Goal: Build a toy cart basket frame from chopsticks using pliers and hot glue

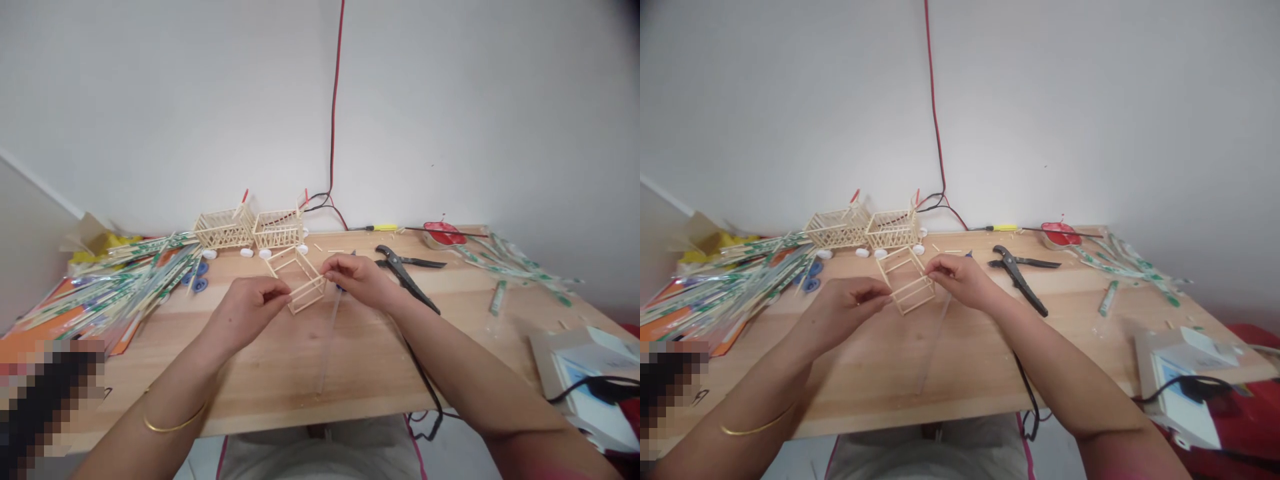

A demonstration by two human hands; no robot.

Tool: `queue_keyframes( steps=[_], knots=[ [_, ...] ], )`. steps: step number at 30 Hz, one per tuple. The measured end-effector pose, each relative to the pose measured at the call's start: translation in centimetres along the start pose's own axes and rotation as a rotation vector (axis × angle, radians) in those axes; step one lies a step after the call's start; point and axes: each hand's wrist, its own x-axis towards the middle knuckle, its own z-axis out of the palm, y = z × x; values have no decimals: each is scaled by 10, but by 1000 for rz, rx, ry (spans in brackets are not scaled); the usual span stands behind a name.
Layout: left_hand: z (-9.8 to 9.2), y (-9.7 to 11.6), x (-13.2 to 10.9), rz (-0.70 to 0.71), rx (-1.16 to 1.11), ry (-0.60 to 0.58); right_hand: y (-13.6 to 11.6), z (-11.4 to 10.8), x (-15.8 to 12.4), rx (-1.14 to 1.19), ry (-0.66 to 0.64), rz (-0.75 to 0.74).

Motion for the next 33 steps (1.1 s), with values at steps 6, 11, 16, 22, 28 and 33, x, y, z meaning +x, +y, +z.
queue_keyframes(
  steps=[6,11,16,22,28,33],
  knots=[
    [8,1,0,32,91,45,-1,-3,0,-110,3,-134],
    [11,-1,-1,51,157,69,0,-4,-1,-134,-22,-131],
    [14,-3,0,58,236,69,2,-2,-1,-148,-49,-116],
    [16,0,0,16,306,49,2,-2,-1,-153,-40,-81],
    [18,4,0,-13,373,49,2,-3,-1,-131,-39,-72],
    [12,1,0,-16,364,28,1,3,-2,-85,-30,-49]
  ],
)
